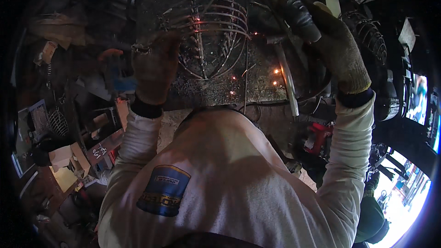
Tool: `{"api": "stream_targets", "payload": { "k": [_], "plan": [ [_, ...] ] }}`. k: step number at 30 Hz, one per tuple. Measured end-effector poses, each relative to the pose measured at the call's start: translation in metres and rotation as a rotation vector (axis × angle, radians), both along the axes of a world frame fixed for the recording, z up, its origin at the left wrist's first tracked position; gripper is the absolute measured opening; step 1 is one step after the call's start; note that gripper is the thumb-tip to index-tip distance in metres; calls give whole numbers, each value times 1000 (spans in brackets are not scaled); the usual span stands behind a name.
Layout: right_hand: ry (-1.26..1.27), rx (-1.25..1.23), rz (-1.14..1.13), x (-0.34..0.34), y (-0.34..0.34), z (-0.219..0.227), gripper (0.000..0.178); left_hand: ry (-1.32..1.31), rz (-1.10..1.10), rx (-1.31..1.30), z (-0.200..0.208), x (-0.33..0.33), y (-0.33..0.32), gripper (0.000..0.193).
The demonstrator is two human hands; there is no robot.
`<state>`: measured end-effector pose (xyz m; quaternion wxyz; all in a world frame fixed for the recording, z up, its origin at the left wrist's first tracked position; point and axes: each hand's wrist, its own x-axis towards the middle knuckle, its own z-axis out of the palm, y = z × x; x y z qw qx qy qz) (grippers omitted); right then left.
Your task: The person constructs a metal cage-like structure by positioning curved metal rods onto a frame and welding them together using a welding torch.
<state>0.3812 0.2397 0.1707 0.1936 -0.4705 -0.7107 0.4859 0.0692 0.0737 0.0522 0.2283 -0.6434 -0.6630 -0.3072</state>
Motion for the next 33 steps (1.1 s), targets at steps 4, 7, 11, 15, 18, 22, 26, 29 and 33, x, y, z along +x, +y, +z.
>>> {"api": "stream_targets", "payload": {
  "k": [4,7,11,15,18,22,26,29,33],
  "plan": [
    [-16,6,40,-2,-1,-4,54,15,12,29,-9,-4,0,14],
    [-112,-31,45,-5,-2,0,55,65,-4,11,-9,-3,-1,15],
    [28,-16,175,0,0,-6,56,63,0,-22,-3,-3,0,16],
    [-69,3,204,-1,3,-3,55,17,0,-5,-8,-5,0,16],
    [-55,-7,199,-4,0,-8,53,8,-11,-90,1,-3,1,19],
    [-20,251,239,3,8,-16,47,11,-1,-145,10,-2,-7,22],
    [632,-295,69,17,-10,-28,66,24,-9,-166,12,-2,-7,24],
    [350,-236,63,34,32,-47,66,39,-12,-185,14,-1,-7,26],
    [490,-101,334,37,36,-59,67,38,-3,-199,12,0,-8,29]
  ]
}}
